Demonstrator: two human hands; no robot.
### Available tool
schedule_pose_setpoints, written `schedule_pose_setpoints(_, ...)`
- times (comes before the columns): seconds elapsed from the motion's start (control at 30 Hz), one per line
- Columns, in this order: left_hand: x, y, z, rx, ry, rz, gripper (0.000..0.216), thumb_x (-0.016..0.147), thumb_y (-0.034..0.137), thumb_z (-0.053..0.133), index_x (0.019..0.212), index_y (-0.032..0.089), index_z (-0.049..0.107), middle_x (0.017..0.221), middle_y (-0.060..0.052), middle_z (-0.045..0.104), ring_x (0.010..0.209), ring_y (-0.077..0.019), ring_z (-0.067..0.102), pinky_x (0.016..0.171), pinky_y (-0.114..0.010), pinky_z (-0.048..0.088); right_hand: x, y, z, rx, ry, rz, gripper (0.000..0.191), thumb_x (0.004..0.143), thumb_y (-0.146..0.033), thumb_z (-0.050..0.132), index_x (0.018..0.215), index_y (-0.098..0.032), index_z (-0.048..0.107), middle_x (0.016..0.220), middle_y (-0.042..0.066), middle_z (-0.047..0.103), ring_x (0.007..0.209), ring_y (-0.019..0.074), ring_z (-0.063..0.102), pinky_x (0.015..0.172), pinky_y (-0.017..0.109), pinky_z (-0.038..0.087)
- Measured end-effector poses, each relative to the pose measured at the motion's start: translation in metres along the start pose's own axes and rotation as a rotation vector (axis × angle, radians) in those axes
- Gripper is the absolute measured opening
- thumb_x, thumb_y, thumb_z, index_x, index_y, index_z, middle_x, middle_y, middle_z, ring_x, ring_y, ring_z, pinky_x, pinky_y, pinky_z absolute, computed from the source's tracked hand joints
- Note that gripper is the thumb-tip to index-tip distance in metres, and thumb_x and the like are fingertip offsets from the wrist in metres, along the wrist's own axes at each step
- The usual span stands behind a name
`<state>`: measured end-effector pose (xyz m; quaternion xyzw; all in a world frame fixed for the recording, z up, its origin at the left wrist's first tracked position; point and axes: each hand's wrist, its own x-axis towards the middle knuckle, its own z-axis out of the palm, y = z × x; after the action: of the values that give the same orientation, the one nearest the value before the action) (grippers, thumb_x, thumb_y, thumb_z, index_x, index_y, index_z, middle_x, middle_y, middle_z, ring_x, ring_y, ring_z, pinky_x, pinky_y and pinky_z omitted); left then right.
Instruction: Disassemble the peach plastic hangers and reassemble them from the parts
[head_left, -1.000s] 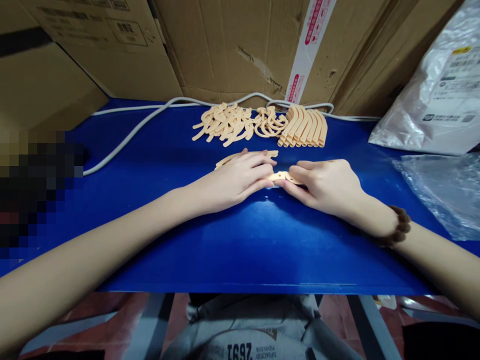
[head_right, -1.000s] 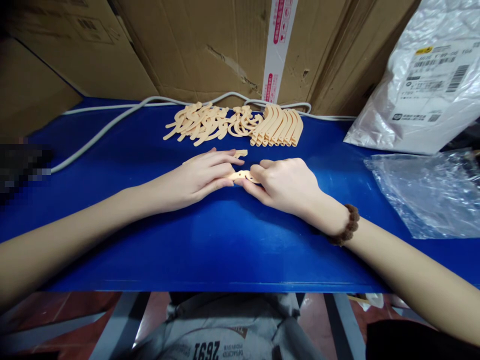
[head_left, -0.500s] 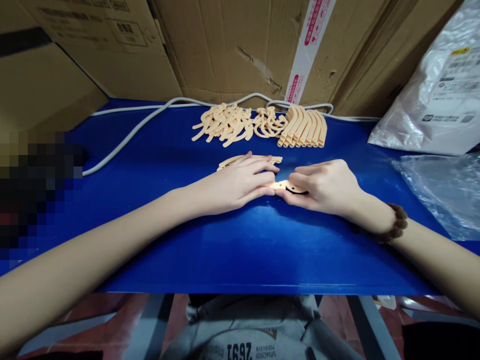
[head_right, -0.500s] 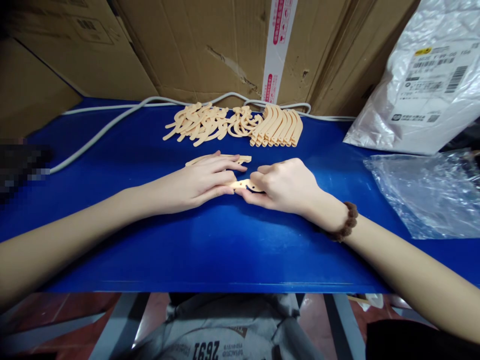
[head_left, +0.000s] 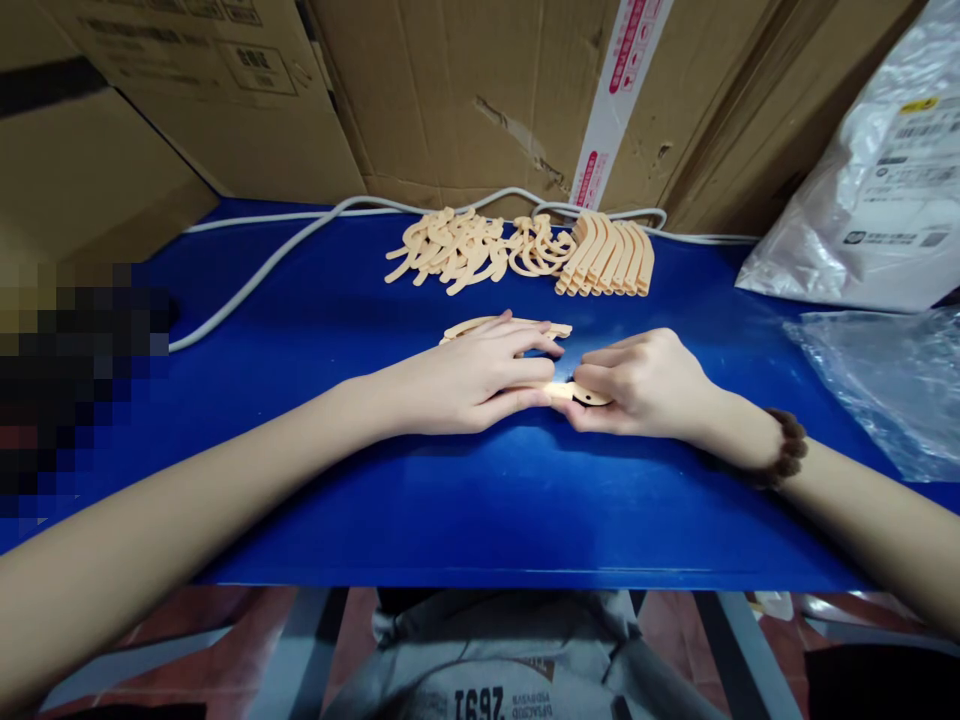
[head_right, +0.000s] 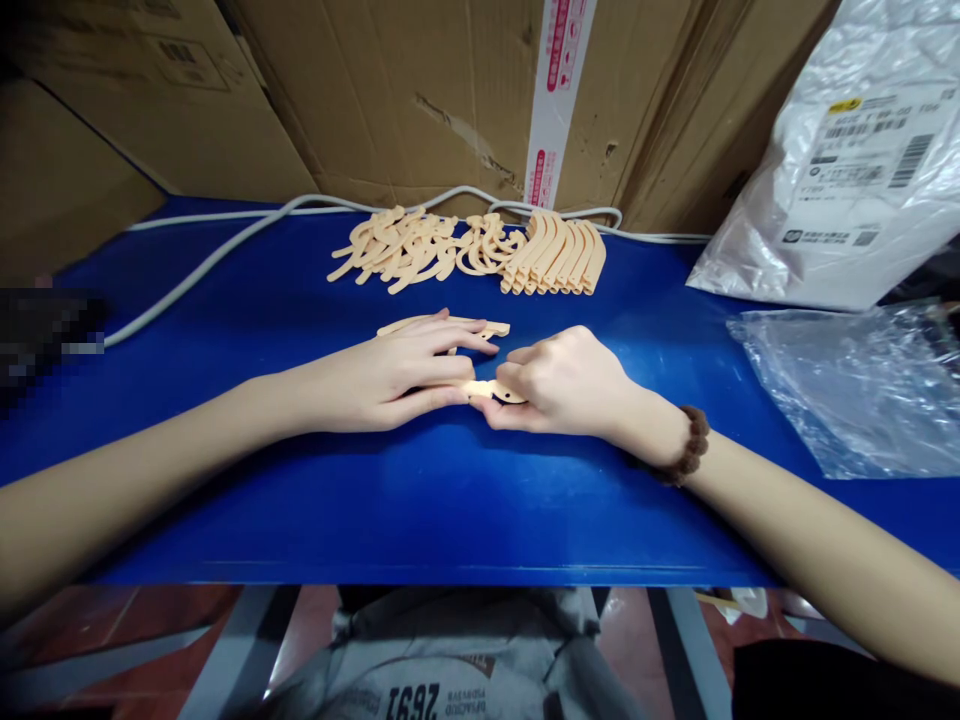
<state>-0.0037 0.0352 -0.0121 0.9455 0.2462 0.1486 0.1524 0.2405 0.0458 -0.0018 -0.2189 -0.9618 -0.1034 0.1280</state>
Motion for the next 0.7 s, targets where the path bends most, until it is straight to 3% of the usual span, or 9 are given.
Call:
schedule_pose_setpoints(0.17,0.000,0.000,-0.001,-0.040,0.011,0.017,0.030,0.105,0.041,0.042,0.107,0.022,0.065,0.146,-0.010,0.056,0.150,-0.0272,0.034,0.123,-0.056,0.022,0.001,-0.004,0.000,-0.012,-0.007,-0.048,0.052,0.100,-0.049,0.044,0.059,-0.018,0.054,0.054,-0.001,0.053,0.046,0.0105,0.041,0.051,0.030,0.019)
schedule_pose_setpoints(0.27,0.000,-0.002,-0.004,-0.131,0.051,-0.014,0.029,0.101,0.046,0.050,0.099,0.019,0.061,0.144,-0.012,0.057,0.145,-0.0278,0.042,0.120,-0.050,0.031,0.002,-0.008,-0.001,-0.005,0.041,-0.133,0.047,0.098,-0.043,0.047,0.058,-0.019,0.052,0.053,-0.002,0.052,0.047,0.0109,0.041,0.052,0.030,0.023)
schedule_pose_setpoints(0.37,-0.001,-0.008,-0.009,-0.178,0.080,-0.097,0.025,0.099,0.041,0.053,0.105,0.018,0.060,0.142,-0.013,0.057,0.141,-0.0271,0.046,0.113,-0.043,0.040,0.003,-0.012,-0.004,0.028,0.085,-0.179,0.043,0.096,-0.039,0.050,0.057,-0.020,0.051,0.051,-0.003,0.050,0.046,0.0110,0.039,0.053,0.029,0.026)
schedule_pose_setpoints(0.7,-0.005,-0.024,-0.021,-0.152,0.014,-0.166,0.040,0.087,0.041,0.069,0.121,0.021,0.062,0.150,-0.012,0.051,0.145,-0.0284,0.042,0.116,-0.045,0.038,0.004,-0.010,-0.004,0.069,0.044,-0.207,0.040,0.096,-0.043,0.050,0.062,-0.020,0.053,0.057,-0.002,0.052,0.051,0.0129,0.038,0.058,0.030,0.028)
